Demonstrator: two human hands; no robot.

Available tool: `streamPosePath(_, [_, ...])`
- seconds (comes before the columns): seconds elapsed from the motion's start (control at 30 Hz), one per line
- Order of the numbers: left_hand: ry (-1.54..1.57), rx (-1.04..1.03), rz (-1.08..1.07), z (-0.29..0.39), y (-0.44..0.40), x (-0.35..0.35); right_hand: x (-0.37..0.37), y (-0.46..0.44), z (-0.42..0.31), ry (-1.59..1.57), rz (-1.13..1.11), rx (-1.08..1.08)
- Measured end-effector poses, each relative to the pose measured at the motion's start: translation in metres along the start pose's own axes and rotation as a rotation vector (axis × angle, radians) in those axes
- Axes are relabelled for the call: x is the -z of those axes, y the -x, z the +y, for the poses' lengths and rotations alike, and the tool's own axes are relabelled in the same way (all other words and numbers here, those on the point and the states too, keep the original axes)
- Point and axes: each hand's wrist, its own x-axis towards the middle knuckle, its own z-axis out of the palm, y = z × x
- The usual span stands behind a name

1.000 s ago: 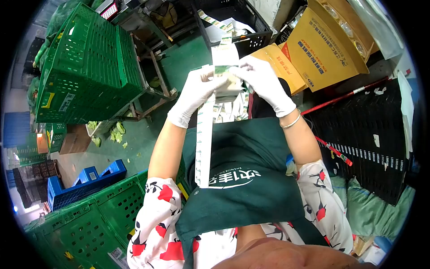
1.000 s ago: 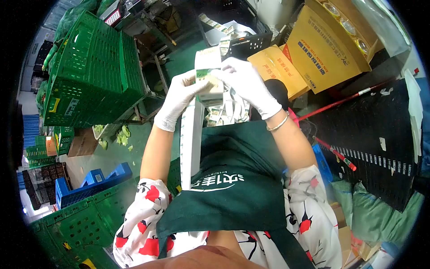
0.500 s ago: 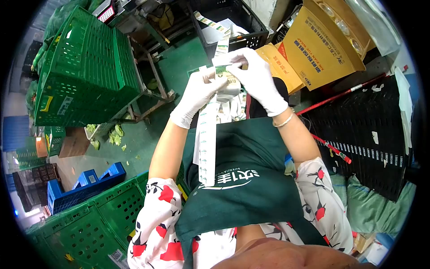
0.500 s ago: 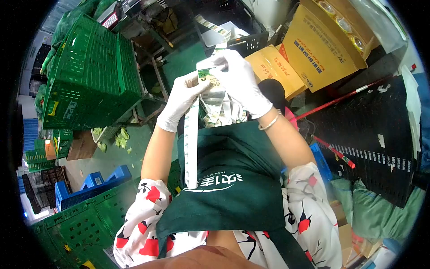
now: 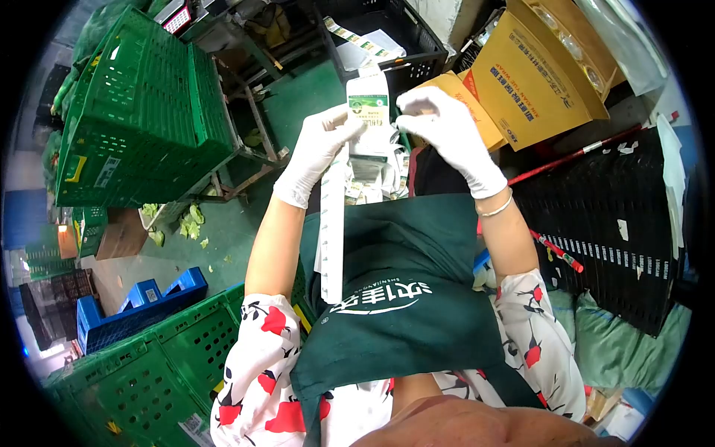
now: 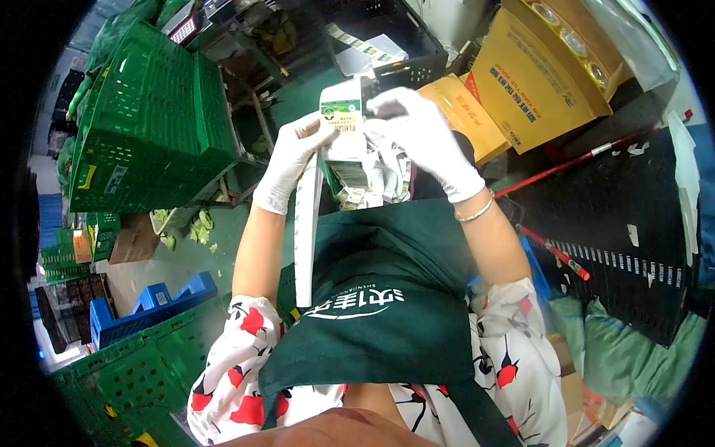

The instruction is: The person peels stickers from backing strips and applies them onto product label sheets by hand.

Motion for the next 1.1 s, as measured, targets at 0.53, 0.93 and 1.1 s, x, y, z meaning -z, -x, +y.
streamPosePath(0.53, [-0.144, -0.11, 0.179, -0.007, -0.003, -0.003, -0.029, 0.002, -0.002, 0.235, 0.281, 0.078])
streamPosePath(0.93, [-0.238, -0.269, 0.4, -0.008, -0.006, -0.028, -0.064, 0.018, -0.012, 0.121, 0.041, -0.016])
streamPosePath(1.1, [-0.135, -0.276, 0.438, -0.006, -0.005, -0.034, -0.067, 0.02, -0.006, 0.295, 0.144, 0.104])
